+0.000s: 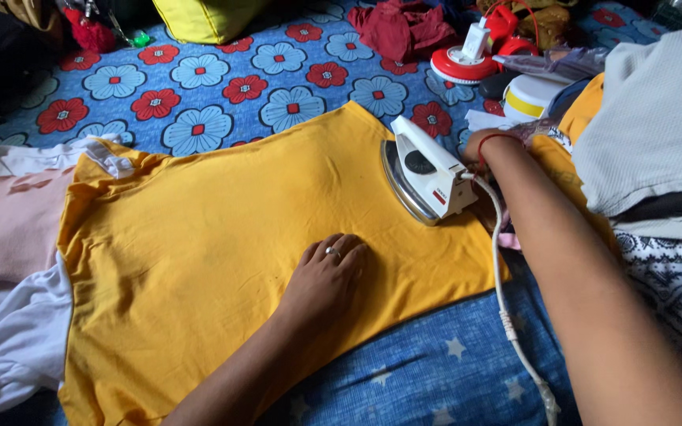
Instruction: The person irons a yellow t-shirt with a cat face graphic on a bed. They smooth the fabric, use a steam iron on the front and back, and flip the shirt to iron both sides.
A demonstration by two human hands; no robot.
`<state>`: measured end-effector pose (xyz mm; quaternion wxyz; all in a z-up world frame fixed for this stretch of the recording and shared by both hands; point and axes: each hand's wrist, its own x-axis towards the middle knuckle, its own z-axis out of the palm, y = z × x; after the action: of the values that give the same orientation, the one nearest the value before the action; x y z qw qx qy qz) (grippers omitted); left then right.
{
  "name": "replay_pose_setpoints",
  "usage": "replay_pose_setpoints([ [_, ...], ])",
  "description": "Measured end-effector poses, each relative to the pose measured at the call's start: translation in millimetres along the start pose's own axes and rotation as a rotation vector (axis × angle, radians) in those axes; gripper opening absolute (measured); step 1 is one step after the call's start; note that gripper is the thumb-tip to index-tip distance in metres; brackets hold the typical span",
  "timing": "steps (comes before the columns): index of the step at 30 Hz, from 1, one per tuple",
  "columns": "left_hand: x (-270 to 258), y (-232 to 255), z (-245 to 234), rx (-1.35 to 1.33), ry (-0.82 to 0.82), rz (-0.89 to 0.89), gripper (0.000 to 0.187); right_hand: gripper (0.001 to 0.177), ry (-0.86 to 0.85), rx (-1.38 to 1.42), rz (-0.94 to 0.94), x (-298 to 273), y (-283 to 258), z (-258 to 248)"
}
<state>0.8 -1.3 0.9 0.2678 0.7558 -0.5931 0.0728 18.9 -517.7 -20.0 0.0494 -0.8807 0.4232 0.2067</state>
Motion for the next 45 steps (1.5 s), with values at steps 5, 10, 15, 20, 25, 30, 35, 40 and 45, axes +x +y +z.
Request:
replay_pose_setpoints([
  [5,0.0,2.4,-3.4,-0.008,0.007,-0.007,0.037,0.029,-0.037,0.034,-0.004,26.9,14.0,0.5],
  [10,0.2,2.3,-3.5,-0.032,0.033,-0.012,0.038,0.024,-0.051,0.100,-0.021,58.8,22.9,-18.5],
  [15,0.5,1.1,-2.6,-0.021,0.035,-0.014,0.037,0.022,0.040,0.190,-0.007,71.0,40.7,-67.5],
  [20,1.4,2.4,-4.4,-0.039,-0.001,-0.040,0.037,0.037,0.366,0.057,0.086,61.1,38.2,-100.2],
  [25,2.3,3.1,-6.2,-0.055,-0.014,-0.052,0.039,0.037,0.465,0.121,-0.003,71.9,28.9,-82.2],
  [30,1.6,4.0,-7.5,-0.055,0.009,-0.044,0.038,0.031,0.558,0.292,-0.109,77.3,21.3,-54.4],
  [35,1.3,5.3,-7.7,-0.044,0.049,-0.022,0.036,0.037,0.197,0.628,-0.399,13.1,-20.1,-62.8],
  [40,0.9,7.5,-11.4,-0.068,0.059,-0.022,0.037,0.060,0.068,0.498,-0.396,-90.5,-67.9,-61.0],
  [45,-2.5,8.6,-10.4,-0.053,0.059,-0.010,0.036,0.052,0.572,0.087,-0.647,-157.5,-72.3,-21.7],
])
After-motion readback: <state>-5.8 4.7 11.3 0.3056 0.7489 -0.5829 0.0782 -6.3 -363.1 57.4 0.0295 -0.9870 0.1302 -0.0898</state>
